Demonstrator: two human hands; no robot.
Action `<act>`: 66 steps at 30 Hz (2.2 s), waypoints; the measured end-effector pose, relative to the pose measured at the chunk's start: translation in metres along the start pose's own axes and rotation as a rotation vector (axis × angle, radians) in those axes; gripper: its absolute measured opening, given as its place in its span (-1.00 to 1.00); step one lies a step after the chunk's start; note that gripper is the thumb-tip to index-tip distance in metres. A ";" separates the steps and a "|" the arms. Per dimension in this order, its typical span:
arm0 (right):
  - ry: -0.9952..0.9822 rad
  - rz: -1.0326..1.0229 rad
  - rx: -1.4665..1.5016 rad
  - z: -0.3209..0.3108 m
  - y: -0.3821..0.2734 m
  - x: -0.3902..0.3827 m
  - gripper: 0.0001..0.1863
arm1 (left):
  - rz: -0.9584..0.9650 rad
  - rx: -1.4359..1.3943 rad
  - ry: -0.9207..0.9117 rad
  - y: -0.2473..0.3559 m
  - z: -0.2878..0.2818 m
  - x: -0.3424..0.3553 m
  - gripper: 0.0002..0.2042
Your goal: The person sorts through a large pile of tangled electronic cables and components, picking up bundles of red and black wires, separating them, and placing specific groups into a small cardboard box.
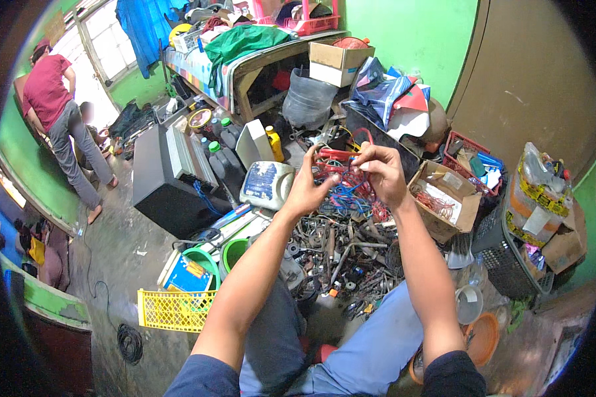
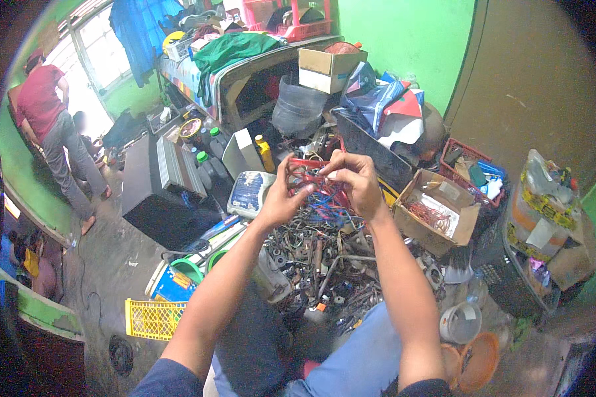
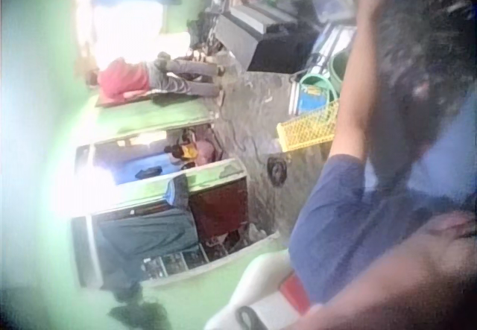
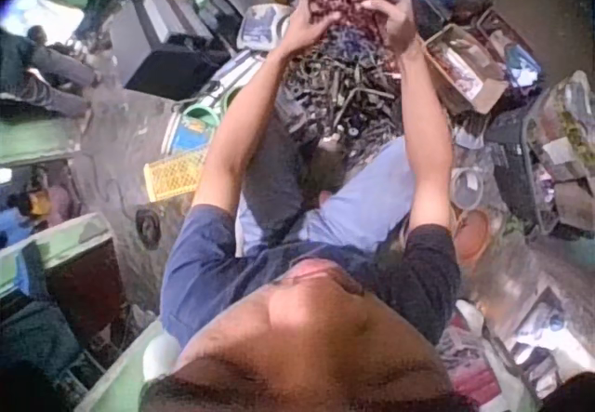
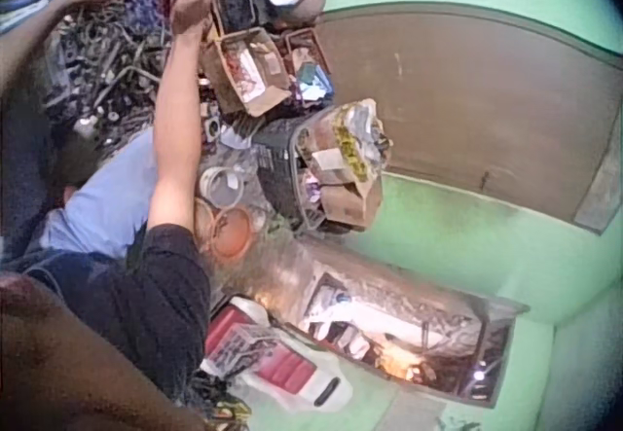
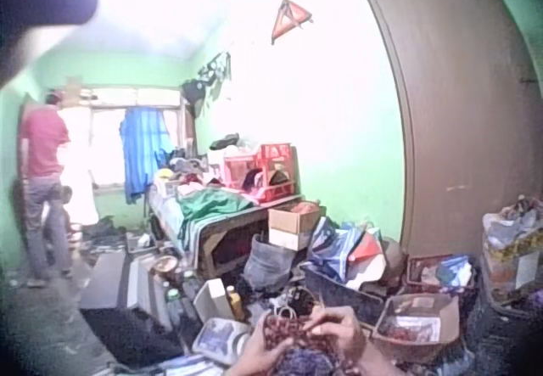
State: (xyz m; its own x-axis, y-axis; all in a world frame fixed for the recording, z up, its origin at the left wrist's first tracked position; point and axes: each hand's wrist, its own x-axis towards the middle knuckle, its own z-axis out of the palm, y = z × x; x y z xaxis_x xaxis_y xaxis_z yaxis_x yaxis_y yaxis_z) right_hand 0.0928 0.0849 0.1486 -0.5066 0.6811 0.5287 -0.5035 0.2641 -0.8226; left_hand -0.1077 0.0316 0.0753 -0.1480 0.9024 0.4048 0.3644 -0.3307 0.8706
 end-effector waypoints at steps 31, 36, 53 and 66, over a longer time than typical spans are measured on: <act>1.125 -0.132 -0.167 -0.141 -0.010 -0.086 -0.85 | -0.594 -1.065 0.568 -0.073 -0.092 0.006 -0.78; 1.097 -0.026 -0.058 -0.156 0.011 -0.090 -0.86 | -0.729 -1.019 0.486 -0.045 -0.070 0.012 -0.62; 0.136 0.516 0.395 -0.013 0.006 -0.064 -0.62 | -0.007 -0.118 -0.271 -0.026 0.017 -0.020 -0.76; 0.024 0.499 -0.364 -0.009 0.009 -0.077 -0.66 | -0.177 0.049 0.004 -0.006 0.001 -0.023 -0.69</act>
State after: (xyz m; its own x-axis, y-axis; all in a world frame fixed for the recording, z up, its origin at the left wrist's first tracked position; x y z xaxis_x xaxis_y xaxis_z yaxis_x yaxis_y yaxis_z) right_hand 0.1336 0.0404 0.0987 -0.6013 0.7968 0.0599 0.0635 0.1223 -0.9905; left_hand -0.1059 0.0132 0.0606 -0.2175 0.9442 0.2473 0.3766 -0.1526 0.9137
